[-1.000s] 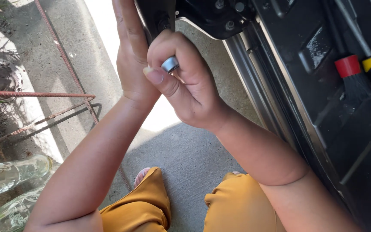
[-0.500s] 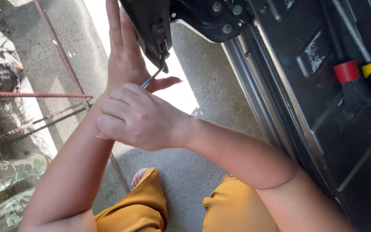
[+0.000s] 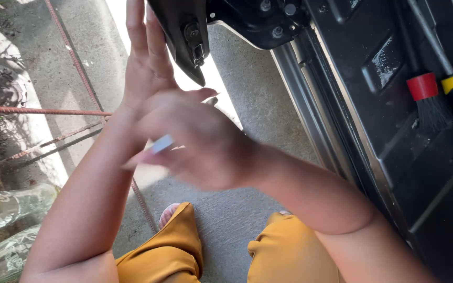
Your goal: The person uses a silver wrench to tighten bolts on a black metal hinge or bracket attached to a larger black structure. The person holds the bracket steady with their left hand while turning the wrench with their right hand.
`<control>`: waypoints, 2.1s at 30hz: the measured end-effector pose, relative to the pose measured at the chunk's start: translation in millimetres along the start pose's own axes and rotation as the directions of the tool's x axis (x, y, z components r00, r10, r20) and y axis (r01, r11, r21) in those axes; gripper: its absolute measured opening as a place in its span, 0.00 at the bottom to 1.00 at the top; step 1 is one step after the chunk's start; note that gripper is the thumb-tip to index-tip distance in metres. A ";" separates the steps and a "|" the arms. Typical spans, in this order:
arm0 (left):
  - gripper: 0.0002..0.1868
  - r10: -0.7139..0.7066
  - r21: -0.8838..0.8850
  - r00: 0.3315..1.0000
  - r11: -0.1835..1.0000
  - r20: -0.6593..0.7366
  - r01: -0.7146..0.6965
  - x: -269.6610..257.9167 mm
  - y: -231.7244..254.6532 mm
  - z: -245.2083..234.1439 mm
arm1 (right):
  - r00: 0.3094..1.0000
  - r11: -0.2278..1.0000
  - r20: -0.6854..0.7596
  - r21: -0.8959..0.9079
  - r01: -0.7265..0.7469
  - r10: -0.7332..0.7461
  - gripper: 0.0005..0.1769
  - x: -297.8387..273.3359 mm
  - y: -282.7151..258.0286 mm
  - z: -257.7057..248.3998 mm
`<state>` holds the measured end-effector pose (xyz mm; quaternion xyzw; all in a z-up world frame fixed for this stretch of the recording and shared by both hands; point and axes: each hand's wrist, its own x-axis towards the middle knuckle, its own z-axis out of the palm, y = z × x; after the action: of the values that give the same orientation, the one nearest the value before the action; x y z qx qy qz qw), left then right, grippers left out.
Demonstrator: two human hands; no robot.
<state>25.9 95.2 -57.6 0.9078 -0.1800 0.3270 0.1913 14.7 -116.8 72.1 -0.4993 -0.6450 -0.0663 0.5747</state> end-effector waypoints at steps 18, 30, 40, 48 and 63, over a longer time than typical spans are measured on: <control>0.94 -0.204 0.013 0.979 0.979 -0.001 0.204 -0.8 14.7 17.6 | 0.522 0.737 -0.625 0.676 -0.011 0.581 0.08 -38.6 91.6 -70.3; 0.79 -0.340 0.031 0.939 0.939 -0.057 0.343 -9.0 21.6 31.8 | 0.533 0.761 -0.605 0.638 -0.119 0.591 0.07 -36.1 82.2 -72.6; 0.64 -0.454 -0.016 0.863 0.887 -0.223 0.462 -1.5 48.2 37.0 | 0.349 0.544 -0.443 0.790 -0.285 0.826 0.18 -48.6 86.0 -91.2; 0.74 -0.663 -0.029 0.717 0.738 -0.217 0.674 15.1 69.7 25.5 | 0.083 0.398 -0.407 0.795 -0.458 0.910 0.14 -36.1 66.7 -91.4; 0.58 -0.818 -0.508 0.571 0.520 -0.067 0.687 30.2 87.5 7.3 | 0.994 0.586 -0.029 -0.806 -0.086 0.106 0.05 -9.4 -2.1 47.4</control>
<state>12.0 10.2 -22.7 0.7673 0.2004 0.2942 0.5333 -20.3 -91.9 49.8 -0.7399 -0.5237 -0.3137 0.2826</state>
